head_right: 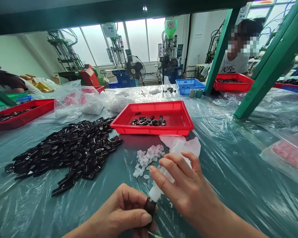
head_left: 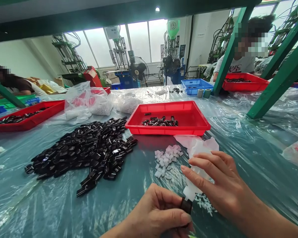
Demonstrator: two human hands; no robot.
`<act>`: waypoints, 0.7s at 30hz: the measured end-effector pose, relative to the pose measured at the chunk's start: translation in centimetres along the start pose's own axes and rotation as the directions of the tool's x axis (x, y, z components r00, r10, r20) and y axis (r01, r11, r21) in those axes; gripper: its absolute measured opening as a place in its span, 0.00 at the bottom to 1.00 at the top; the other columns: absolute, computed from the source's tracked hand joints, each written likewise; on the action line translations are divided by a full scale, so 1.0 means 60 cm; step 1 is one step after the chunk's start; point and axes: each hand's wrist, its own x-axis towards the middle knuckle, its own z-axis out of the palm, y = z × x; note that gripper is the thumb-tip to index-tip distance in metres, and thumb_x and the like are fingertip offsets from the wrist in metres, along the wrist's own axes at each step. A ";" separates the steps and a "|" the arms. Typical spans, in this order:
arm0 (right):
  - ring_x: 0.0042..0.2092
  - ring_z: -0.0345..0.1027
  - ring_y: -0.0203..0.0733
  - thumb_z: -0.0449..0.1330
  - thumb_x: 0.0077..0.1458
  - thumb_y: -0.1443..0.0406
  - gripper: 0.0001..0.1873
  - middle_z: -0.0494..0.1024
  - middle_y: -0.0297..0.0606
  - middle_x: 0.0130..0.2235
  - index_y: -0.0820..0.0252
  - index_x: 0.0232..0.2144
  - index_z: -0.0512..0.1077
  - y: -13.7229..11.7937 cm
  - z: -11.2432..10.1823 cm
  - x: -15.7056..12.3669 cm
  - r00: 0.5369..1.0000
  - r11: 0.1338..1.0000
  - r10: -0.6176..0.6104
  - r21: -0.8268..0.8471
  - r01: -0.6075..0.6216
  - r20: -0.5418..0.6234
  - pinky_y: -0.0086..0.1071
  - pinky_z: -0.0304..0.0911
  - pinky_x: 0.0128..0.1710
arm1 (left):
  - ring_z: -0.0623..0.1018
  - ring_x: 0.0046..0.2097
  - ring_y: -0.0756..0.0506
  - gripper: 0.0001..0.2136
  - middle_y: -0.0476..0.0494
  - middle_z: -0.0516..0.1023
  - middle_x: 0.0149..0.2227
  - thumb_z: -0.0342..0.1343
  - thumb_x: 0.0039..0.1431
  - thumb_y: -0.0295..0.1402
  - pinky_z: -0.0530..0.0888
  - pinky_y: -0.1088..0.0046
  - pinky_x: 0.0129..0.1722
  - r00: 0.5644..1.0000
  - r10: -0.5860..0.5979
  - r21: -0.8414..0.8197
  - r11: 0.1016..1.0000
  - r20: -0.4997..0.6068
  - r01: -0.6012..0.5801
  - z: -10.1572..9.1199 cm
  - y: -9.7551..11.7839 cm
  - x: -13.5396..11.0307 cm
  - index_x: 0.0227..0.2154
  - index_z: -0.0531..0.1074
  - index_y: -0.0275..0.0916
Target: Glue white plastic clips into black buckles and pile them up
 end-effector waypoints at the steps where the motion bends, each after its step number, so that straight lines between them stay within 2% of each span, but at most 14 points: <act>1: 0.49 0.63 0.49 0.44 0.60 0.73 0.18 0.74 0.45 0.42 0.58 0.44 0.71 -0.001 0.000 0.000 1.000 1.000 -0.003 -0.006 0.003 -0.003 0.50 0.50 0.50 | 0.74 0.23 0.50 0.10 0.44 0.73 0.20 0.61 0.48 0.35 0.71 0.79 0.25 1.000 -0.006 0.006 1.000 0.005 0.006 0.000 -0.001 0.000 0.25 0.78 0.31; 7: 0.49 0.63 0.47 0.44 0.61 0.72 0.18 0.75 0.43 0.42 0.57 0.43 0.71 -0.002 -0.003 0.002 0.999 0.999 -0.032 -0.015 0.032 -0.018 0.49 0.50 0.51 | 0.73 0.22 0.51 0.11 0.43 0.74 0.21 0.62 0.46 0.37 0.71 0.80 0.25 0.999 -0.045 0.022 0.999 0.011 0.045 -0.004 0.001 -0.001 0.24 0.78 0.31; 13: 0.50 0.63 0.45 0.45 0.61 0.71 0.16 0.75 0.41 0.42 0.57 0.42 0.71 0.001 -0.007 0.003 1.000 0.999 -0.027 0.045 0.027 -0.004 0.45 0.51 0.51 | 0.73 0.22 0.51 0.13 0.41 0.76 0.24 0.63 0.46 0.38 0.71 0.80 0.24 0.999 -0.049 0.007 0.999 0.019 0.048 -0.007 -0.002 -0.002 0.27 0.78 0.31; 16: 0.50 0.63 0.46 0.46 0.61 0.71 0.15 0.74 0.40 0.42 0.56 0.42 0.71 0.003 -0.008 0.001 1.000 0.998 -0.021 0.059 0.021 0.007 0.46 0.51 0.52 | 0.73 0.22 0.52 0.12 0.41 0.76 0.24 0.63 0.46 0.38 0.71 0.80 0.24 0.998 -0.052 -0.002 0.999 0.019 0.052 -0.003 0.002 -0.004 0.26 0.78 0.31; 21: 0.50 0.64 0.45 0.46 0.59 0.74 0.17 0.75 0.40 0.42 0.55 0.41 0.71 0.005 -0.009 0.001 0.999 0.998 -0.036 0.042 0.036 -0.009 0.47 0.51 0.53 | 0.73 0.22 0.52 0.13 0.40 0.77 0.25 0.63 0.45 0.39 0.71 0.80 0.23 0.998 -0.054 -0.011 0.998 0.022 0.054 -0.002 0.007 -0.006 0.24 0.78 0.31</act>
